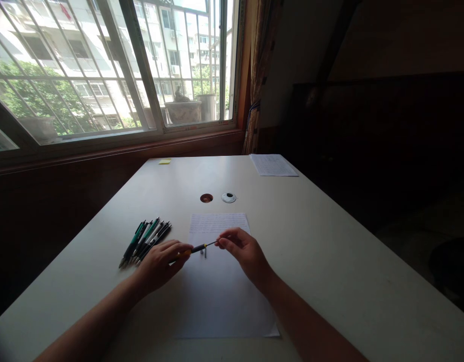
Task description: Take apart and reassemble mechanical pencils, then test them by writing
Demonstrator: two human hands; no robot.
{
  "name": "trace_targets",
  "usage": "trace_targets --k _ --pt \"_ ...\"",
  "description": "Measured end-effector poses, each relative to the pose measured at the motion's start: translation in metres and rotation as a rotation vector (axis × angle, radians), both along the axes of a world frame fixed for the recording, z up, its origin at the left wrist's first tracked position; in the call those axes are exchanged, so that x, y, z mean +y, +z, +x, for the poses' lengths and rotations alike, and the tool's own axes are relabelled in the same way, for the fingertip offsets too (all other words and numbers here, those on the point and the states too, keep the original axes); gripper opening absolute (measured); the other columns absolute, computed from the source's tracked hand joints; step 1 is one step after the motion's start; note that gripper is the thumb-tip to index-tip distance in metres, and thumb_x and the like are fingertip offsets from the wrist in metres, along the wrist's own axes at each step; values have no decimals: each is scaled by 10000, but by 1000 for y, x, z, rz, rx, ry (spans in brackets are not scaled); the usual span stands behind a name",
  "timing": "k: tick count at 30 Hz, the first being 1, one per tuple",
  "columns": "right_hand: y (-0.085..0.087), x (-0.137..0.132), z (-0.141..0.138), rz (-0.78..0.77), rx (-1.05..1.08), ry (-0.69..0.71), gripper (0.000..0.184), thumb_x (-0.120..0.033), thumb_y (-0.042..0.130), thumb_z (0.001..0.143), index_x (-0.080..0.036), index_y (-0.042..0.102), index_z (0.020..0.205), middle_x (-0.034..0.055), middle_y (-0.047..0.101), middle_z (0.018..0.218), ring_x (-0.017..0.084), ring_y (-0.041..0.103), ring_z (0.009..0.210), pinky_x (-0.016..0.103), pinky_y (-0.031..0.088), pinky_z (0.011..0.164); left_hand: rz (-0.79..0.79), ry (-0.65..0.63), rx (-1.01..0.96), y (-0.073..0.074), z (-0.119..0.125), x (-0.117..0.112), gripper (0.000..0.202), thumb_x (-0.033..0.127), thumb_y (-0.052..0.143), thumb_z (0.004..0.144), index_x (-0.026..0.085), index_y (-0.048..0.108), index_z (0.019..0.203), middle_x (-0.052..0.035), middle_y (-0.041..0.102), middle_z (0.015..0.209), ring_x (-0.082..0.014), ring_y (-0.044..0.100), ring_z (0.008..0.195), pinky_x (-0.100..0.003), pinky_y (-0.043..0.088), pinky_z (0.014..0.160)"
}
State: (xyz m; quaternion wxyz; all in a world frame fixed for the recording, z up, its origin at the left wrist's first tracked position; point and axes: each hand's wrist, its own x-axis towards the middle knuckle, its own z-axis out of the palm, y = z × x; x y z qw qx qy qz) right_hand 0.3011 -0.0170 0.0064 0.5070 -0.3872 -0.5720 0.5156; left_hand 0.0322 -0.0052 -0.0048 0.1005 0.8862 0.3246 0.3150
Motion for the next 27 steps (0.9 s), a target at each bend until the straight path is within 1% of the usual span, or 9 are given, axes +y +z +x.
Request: trace_targets --k 4,7,12,18,24,27 --pt "-1 0 0 -69 -31 63 267 -356 721 851 -214 634 1060 63 696 1001 211 665 947 386 521 881 1 -1 -13 1 0 0 193 184 523 959 197 605 1133 -48 689 922 -153 637 786 -249 479 675" --pt "-2 0 0 -55 -52 48 294 -357 738 836 -221 629 1074 52 678 998 202 650 948 364 519 864 3 -5 -20 1 0 0 198 188 521 963 194 603 1142 -54 691 928 -155 637 791 -248 484 673" --pt "-5 2 2 -23 -96 20 261 -357 726 845 -219 634 1047 46 675 969 191 640 923 341 517 837 7 -5 -18 1 0 0 187 190 524 963 196 604 1131 -46 695 928 -150 639 794 -244 487 679" --pt "-4 1 -1 87 -164 30 159 -331 703 863 -218 659 964 29 655 935 181 639 895 324 518 825 7 -2 13 3 1 -1 184 181 527 955 202 610 1118 -42 698 929 -153 641 787 -254 482 686" --pt "-8 1 -2 173 -308 9 113 -311 695 864 -219 684 929 24 673 878 174 632 807 303 511 738 13 -9 37 4 2 -2 176 189 525 957 203 613 1109 -40 694 912 -154 638 789 -256 476 686" --pt "-7 1 -2 203 -345 4 93 -300 690 866 -217 692 908 23 681 861 175 633 796 300 505 723 16 -20 44 4 1 -3 183 187 525 955 203 612 1116 -44 693 906 -154 635 782 -258 477 689"
